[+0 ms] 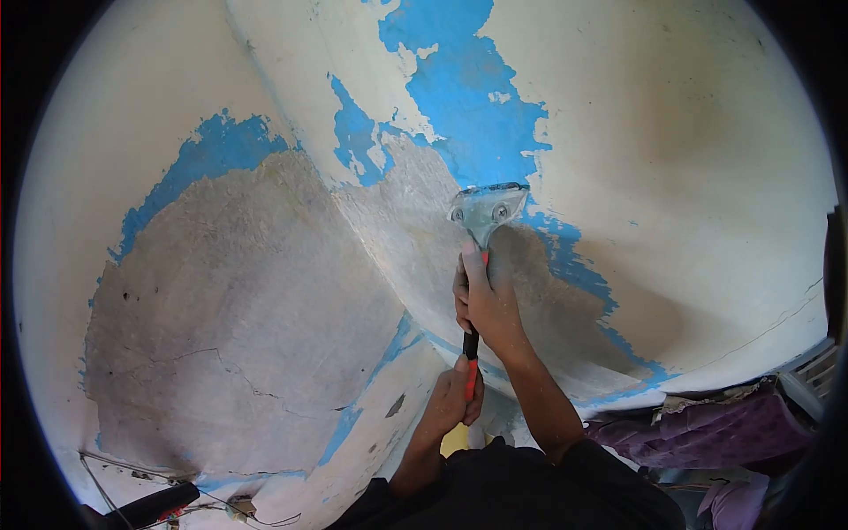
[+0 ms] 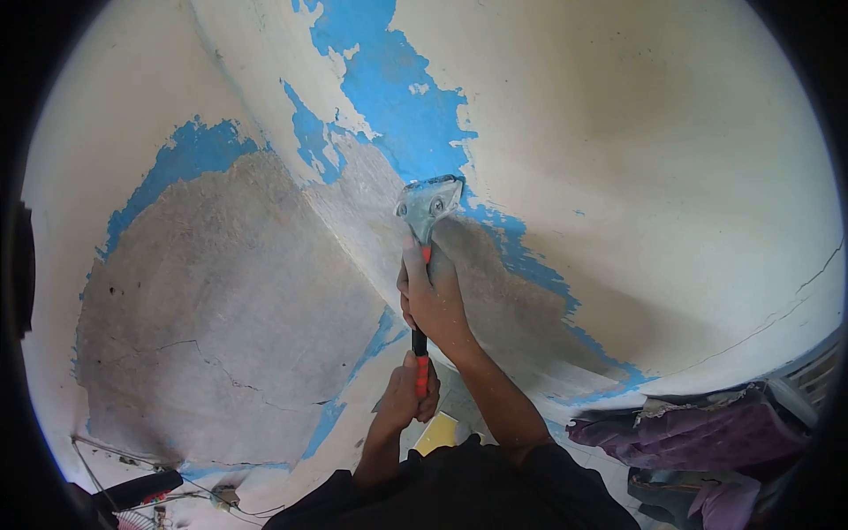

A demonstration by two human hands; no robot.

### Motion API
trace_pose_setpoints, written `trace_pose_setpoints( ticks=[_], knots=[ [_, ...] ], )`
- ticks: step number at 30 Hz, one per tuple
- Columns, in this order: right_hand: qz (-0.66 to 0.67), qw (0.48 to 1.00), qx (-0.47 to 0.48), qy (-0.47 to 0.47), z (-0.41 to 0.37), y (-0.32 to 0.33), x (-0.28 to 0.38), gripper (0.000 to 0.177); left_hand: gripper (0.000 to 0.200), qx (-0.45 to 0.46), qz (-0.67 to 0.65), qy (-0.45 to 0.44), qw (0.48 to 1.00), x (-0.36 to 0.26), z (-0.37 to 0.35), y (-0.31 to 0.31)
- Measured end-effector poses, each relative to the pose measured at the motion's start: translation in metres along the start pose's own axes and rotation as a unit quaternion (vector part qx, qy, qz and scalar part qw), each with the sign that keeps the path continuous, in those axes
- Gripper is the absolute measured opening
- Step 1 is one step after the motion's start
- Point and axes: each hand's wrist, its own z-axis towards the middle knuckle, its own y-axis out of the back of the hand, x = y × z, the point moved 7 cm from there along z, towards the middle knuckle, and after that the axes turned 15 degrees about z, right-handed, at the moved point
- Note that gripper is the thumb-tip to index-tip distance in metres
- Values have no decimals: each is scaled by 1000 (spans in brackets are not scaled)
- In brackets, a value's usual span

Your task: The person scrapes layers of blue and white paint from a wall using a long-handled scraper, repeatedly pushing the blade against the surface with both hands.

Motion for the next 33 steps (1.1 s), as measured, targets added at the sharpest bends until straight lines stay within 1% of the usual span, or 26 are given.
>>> trace_pose_setpoints(
  ticks=[3, 6, 9, 15, 18, 21, 24, 27, 30, 33],
  knots=[
    [5, 1000, 4, 7, 0, 0, -4, 38, 63, 4, 9, 0, 1000, -3, -2, 4],
    [19, 999, -37, -20, -13, 6, -6, 37, 62, 21, 22, 23, 999, 7, -11, -2],
    [7, 998, -52, -31, -17, 12, -9, 38, 62, 31, 15, 29, 999, 11, -14, -6],
    [-10, 1000, -17, 10, -2, 1, -8, 38, 63, 28, -1, 6, 1000, 3, -2, 4],
    [-5, 1000, -20, 2, -7, 0, -3, 39, 63, 21, -14, 30, 999, 6, -6, -1],
    [-13, 999, -46, -2, -16, 7, -1, 40, 63, 34, -5, 27, 999, 10, -12, -8],
    [-21, 1000, -15, 6, -5, -3, 1, 40, 63, 17, -17, 29, 999, 7, -4, -4],
    [-33, 999, -5, 13, 12, -22, 9, 39, 63, -18, -16, 10, 1000, -10, 6, 9],
    [-24, 1000, 6, 17, 11, -24, 7, 40, 63, -21, -3, 2, 1000, -11, 6, 14],
    [-12, 1000, -15, -20, 2, -5, -16, 41, 63, -15, -30, 43, 999, 13, -1, 6]
  ],
)
